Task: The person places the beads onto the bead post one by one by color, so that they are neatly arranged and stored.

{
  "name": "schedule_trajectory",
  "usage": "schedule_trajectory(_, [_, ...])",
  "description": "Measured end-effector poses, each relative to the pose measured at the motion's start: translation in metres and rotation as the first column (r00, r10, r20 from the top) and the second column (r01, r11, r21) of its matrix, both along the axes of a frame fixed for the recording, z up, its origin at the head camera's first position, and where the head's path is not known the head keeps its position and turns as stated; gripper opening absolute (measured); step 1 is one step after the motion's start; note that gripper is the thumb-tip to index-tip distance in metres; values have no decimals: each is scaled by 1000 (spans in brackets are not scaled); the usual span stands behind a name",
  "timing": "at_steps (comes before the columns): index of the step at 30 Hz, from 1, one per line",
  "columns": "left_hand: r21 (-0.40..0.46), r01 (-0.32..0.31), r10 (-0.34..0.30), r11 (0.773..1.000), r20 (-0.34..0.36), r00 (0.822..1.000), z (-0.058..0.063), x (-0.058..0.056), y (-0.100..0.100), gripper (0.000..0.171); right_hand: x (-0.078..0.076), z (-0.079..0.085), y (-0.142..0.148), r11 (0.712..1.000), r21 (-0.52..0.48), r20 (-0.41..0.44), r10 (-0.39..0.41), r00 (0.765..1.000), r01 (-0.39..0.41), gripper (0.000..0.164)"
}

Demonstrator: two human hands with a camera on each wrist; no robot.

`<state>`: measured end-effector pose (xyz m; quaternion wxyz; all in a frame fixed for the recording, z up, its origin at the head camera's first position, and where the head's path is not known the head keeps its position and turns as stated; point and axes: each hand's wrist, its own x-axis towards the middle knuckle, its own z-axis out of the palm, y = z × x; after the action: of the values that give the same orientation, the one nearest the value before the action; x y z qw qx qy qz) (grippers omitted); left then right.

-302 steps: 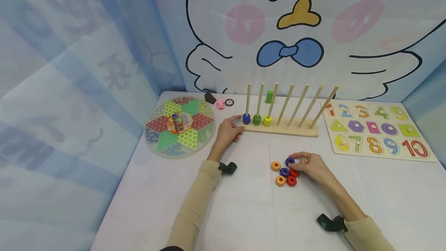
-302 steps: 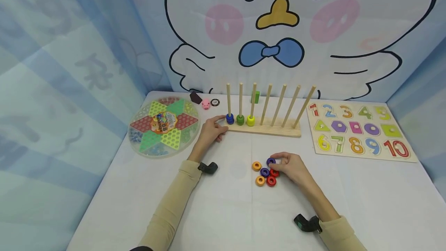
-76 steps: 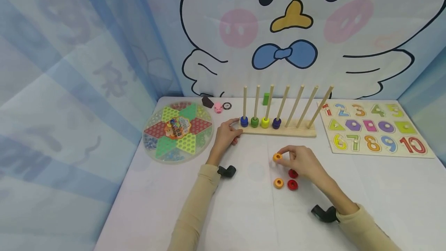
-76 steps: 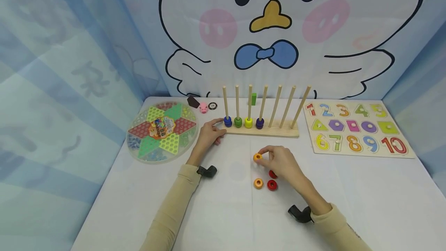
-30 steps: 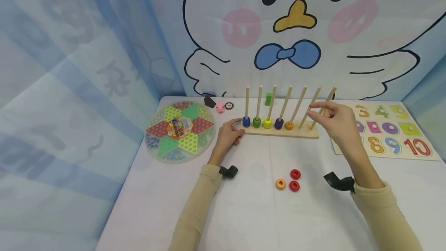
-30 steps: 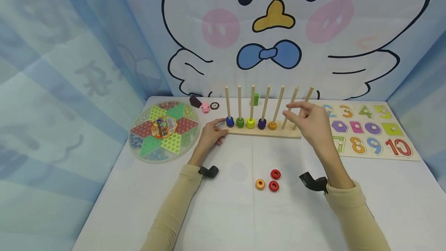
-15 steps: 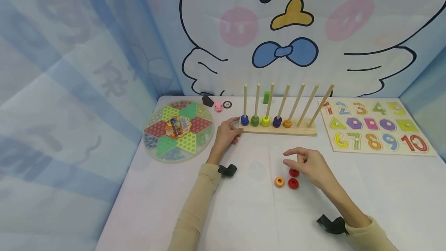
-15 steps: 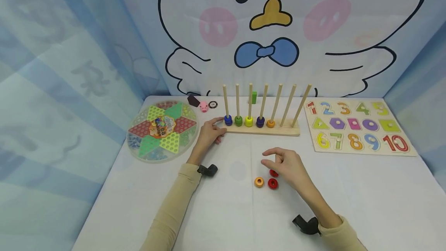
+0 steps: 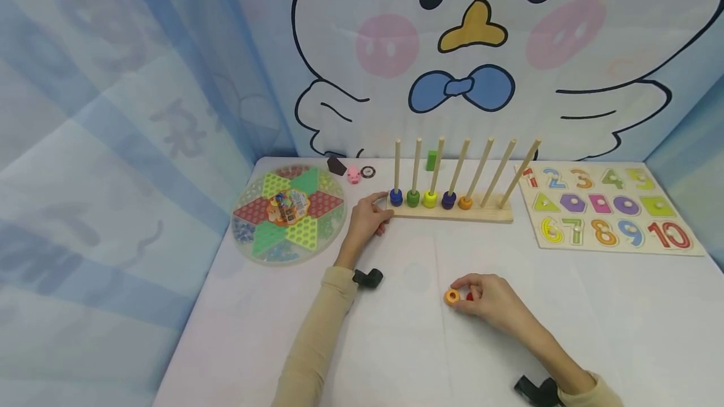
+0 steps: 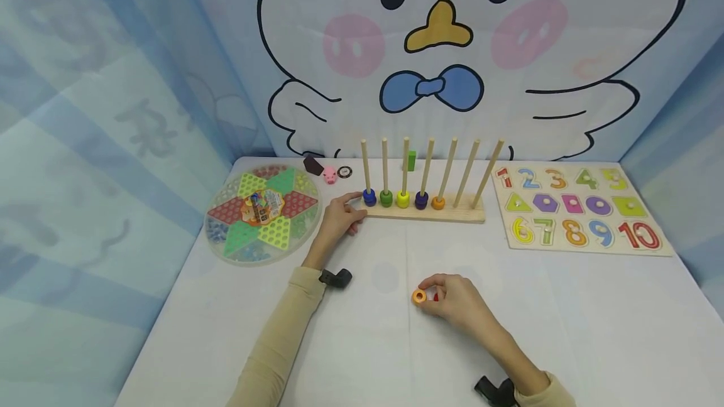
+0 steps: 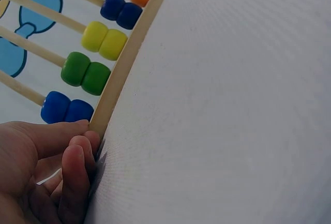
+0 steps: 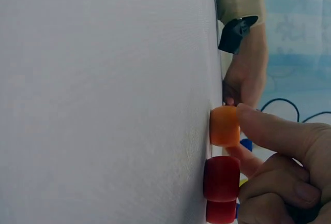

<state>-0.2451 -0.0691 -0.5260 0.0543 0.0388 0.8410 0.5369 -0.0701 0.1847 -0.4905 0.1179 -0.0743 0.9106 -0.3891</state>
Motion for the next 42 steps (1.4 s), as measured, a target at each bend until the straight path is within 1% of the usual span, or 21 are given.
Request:
schedule_trajectory(3, [-1,2,-2,1000,3,1000,0,1,-1,51,2,-2,-2,998,56,-22,-3,1000,4,30])
schedule_trajectory(7, [0,2,-2,1000,-15,1000,0,1,-2,50,2,-2,-4,995,103,-62,0,998,7,29])
schedule_trajectory(14, [4,-6,6,1000,3,1000,0,1,-3,51,3,-1,-9,990,144,-95,18,995,-4,29])
schedule_trajectory(19, [11,-12,12,1000,-13,1000,1,0,-3,51,2,-3,-10,987,164,-123,19,992,2,29])
schedule_trajectory(22, [20,-10,10,1000,-20,1000,1,0,-3,51,2,0,-10,986,164,-123,10,992,11,29])
schedule_trajectory(24, [26,-5,6,1000,-20,1000,2,0,-3,51,0,5,-10,988,156,-120,3,993,16,30])
schedule_trajectory(26, [27,-4,5,1000,-22,1000,2,0,-2,51,-4,15,-8,990,140,-113,-6,994,22,32])
schedule_trajectory(28, [28,-7,8,1000,-22,1000,2,0,-2,51,-13,29,-4,991,131,-124,-13,992,29,35])
schedule_trajectory(30, [29,-9,10,1000,-20,1000,3,0,-2,51,-24,47,0,991,129,-164,-22,986,44,38])
schedule_trajectory(32, [30,-11,11,999,-14,1000,3,1,-2,51,-37,66,6,989,133,-219,-40,975,70,41])
schedule_trajectory(34, [28,-10,10,1000,-3,1000,3,1,-2,51,-51,86,12,985,133,-286,-67,956,109,43])
schedule_trajectory(37, [22,-8,8,1000,9,1000,0,1,-2,52,-70,113,20,977,119,-390,-115,914,174,44])
schedule_trajectory(39, [21,-6,6,1000,13,1000,-1,0,-2,53,-83,129,26,969,115,-450,-145,881,217,46])
schedule_trajectory(41, [15,-7,7,1000,15,1000,-2,0,-2,53,-95,145,30,961,110,-489,-171,855,255,48])
schedule_trajectory(42, [13,-8,8,1000,15,1000,-2,0,-2,53,-100,152,31,957,110,-501,-181,846,270,49])
